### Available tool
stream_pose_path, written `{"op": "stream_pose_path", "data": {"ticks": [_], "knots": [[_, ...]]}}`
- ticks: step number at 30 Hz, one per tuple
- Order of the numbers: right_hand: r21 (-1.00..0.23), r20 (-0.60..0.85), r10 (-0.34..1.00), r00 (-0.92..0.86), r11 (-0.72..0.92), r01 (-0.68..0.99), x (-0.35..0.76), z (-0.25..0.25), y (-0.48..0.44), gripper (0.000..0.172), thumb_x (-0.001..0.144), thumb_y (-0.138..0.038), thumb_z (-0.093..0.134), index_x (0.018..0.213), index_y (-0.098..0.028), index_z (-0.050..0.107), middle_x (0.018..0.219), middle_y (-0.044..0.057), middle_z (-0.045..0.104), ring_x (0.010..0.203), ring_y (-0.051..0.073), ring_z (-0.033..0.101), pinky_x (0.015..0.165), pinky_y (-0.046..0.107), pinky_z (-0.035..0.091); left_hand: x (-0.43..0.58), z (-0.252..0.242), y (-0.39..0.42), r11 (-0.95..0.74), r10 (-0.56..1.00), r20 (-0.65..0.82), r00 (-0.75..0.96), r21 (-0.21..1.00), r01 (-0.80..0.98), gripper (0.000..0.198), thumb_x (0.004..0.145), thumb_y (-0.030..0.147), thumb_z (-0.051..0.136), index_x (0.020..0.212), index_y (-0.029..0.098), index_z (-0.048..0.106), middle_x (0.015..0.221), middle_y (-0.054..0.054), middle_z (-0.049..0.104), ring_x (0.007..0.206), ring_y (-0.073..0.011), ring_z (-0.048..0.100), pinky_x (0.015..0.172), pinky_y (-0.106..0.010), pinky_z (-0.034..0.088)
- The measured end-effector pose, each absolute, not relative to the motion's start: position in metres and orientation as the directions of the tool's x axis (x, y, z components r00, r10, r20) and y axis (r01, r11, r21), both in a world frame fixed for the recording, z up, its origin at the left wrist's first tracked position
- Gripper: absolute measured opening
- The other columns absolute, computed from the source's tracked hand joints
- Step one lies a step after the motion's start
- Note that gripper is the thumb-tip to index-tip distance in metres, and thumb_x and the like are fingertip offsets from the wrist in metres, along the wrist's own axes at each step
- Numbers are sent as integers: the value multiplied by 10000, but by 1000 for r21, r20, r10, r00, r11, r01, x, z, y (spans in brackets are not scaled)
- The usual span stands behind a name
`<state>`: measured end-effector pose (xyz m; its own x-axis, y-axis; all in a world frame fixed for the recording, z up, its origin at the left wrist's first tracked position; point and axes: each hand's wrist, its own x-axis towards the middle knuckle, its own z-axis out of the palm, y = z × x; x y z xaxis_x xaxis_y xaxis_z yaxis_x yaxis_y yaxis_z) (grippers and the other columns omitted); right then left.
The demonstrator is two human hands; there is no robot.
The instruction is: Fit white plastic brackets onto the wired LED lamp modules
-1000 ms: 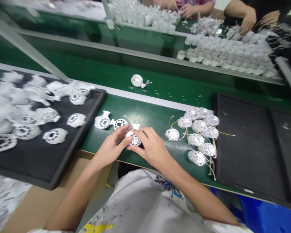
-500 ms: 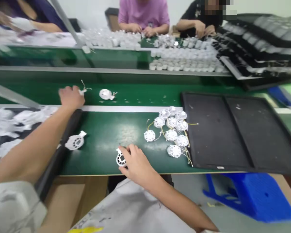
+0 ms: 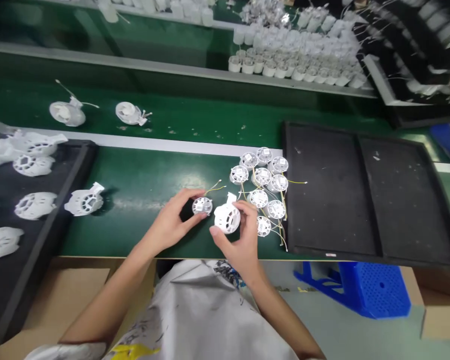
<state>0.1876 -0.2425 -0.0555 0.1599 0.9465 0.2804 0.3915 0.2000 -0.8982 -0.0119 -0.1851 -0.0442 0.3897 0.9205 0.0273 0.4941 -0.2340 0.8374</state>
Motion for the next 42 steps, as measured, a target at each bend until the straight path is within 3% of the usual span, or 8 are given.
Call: {"op": "stream_pose_path", "data": {"ticks": [3, 8, 13, 24, 26, 29, 33, 42], "knots": [[-712, 238, 971, -22, 190, 676, 185, -58, -251, 527, 952, -478, 738, 1402, -283, 545, 1283, 124, 547, 1216, 330, 560, 1022, 533, 492, -48, -38, -198, -158, 948, -15, 318, 845, 511, 162, 988, 322, 717, 1142, 310, 766, 1347, -35, 657, 1271, -242, 631, 1131, -426, 484], [-373, 47, 984, -173, 178, 911, 181, -60, -251, 622, 1000, -615, 628, 1528, -295, 549, 1254, 146, 560, 1124, 360, 533, 908, 521, 457, -58, -45, -208, -148, 972, 41, 232, 875, 461, 139, 953, 360, 773, 1073, 359, 846, 1131, -24, 646, 960, -170, 675, 919, -345, 569], [-387, -78, 962, -260, 211, 898, 189, -48, -249, 659, 1066, -554, 530, 1649, -278, 394, 1341, 162, 541, 1172, 346, 527, 948, 507, 467, -58, -52, -206, -305, 945, 203, 254, 827, 472, 236, 921, 315, 818, 1157, 317, 817, 1073, -29, 653, 976, -173, 656, 919, -337, 548], [-661, -19, 988, -152, 102, 744, 180, -37, -238, 606, 949, -476, 748, 1487, -301, 529, 1268, 104, 592, 1170, 315, 620, 1011, 523, 544, -55, -64, -207, -320, 948, 257, 190, 766, 557, 179, 990, 433, 710, 960, 287, 811, 949, -40, 625, 898, -196, 626, 872, -389, 515], [-717, 35, 995, -92, 90, 691, 175, -27, -231, 612, 910, -488, 794, 1439, -297, 551, 1265, 96, 610, 1118, 294, 653, 964, 491, 577, -56, -64, -207, -334, 940, 207, 273, 729, 597, 301, 924, 481, 773, 1159, 294, 753, 1139, -72, 669, 1090, -269, 628, 989, -457, 479], [-758, 126, 975, -185, 215, 616, 161, -22, -221, 610, 871, -486, 845, 1386, -295, 579, 1288, 93, 618, 1170, 295, 652, 993, 482, 582, -63, -64, -208, -328, 917, 79, 391, 706, 627, 801, 869, 444, 806, 1561, 287, 434, 1367, -111, 641, 1292, -351, 539, 1083, -518, 415], [-732, 129, 922, -364, 336, 592, 143, -34, -216, 575, 918, -432, 816, 1417, -285, 571, 1304, 100, 611, 1223, 291, 632, 1047, 485, 564, -67, -67, -210, -337, 908, 42, 417, 662, 669, 956, 883, 249, 734, 1671, 278, 193, 1377, -116, 641, 1300, -361, 518, 1097, -520, 393], [-535, 14, 874, -486, 417, 735, 151, -36, -201, 476, 991, -552, 693, 1375, -281, 615, 1328, 97, 701, 1228, 330, 615, 991, 524, 518, -63, -72, -210, -367, 903, 78, 423, 653, 662, 1008, 867, 246, 750, 1686, 221, 164, 1428, -164, 607, 1347, -377, 533, 1145, -571, 415]]}}
